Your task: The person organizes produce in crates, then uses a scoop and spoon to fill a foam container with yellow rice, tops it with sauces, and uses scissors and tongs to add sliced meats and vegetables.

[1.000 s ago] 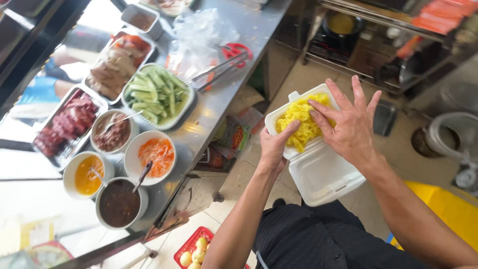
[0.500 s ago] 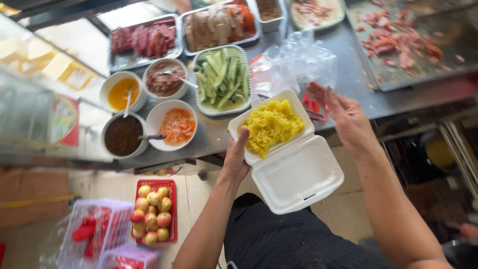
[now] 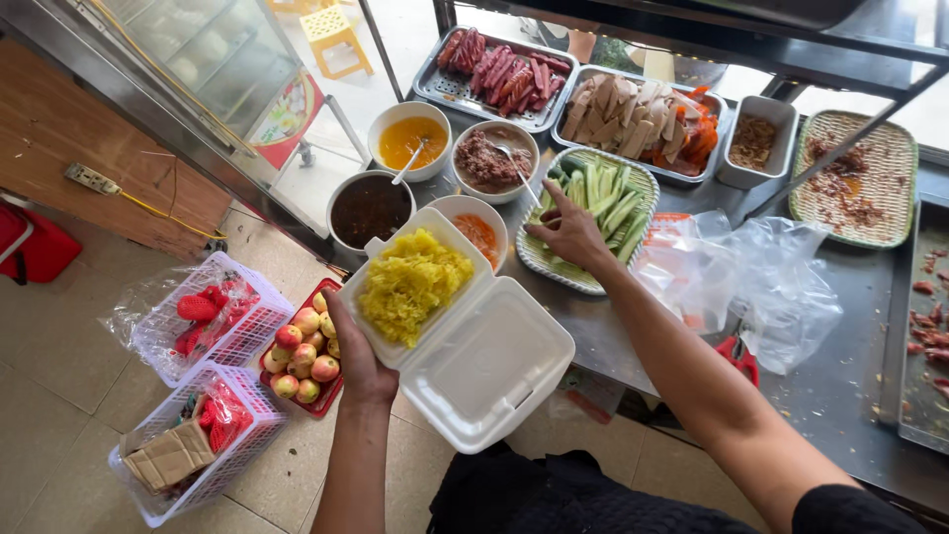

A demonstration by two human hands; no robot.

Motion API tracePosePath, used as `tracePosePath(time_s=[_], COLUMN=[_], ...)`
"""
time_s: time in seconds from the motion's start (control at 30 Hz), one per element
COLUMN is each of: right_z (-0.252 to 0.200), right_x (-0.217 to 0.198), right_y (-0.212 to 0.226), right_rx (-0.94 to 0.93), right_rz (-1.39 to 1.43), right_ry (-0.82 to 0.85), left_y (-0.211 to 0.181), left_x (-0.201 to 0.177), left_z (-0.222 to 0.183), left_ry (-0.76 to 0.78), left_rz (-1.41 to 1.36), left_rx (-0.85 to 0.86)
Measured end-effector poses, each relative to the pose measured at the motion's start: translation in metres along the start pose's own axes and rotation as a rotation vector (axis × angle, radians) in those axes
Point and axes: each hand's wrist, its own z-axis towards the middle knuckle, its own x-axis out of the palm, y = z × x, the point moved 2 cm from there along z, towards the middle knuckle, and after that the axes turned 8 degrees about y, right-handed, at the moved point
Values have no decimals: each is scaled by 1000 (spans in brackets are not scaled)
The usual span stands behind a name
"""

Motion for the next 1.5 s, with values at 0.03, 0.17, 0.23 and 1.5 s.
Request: tracePosePath(time_s=[0.03,0.17,0.23,1.5], right_z=[15,54,72,38], right_x=[8,11,3,-69], right_y=[4,16,23,97], right_rx=[-12,-172,-328,-173], right_rz=[-25,-29,-117,557], right_ry=[1,-247,-293,-190], left_y=[-5,-24,-28,51], left_x=[-5,-13,-19,14], left_z=[8,50,73,236], left_ry=[-5,39,56,31], left_rz=[-11,-16,-75,-231], left_rx=[3,42,-35,-89])
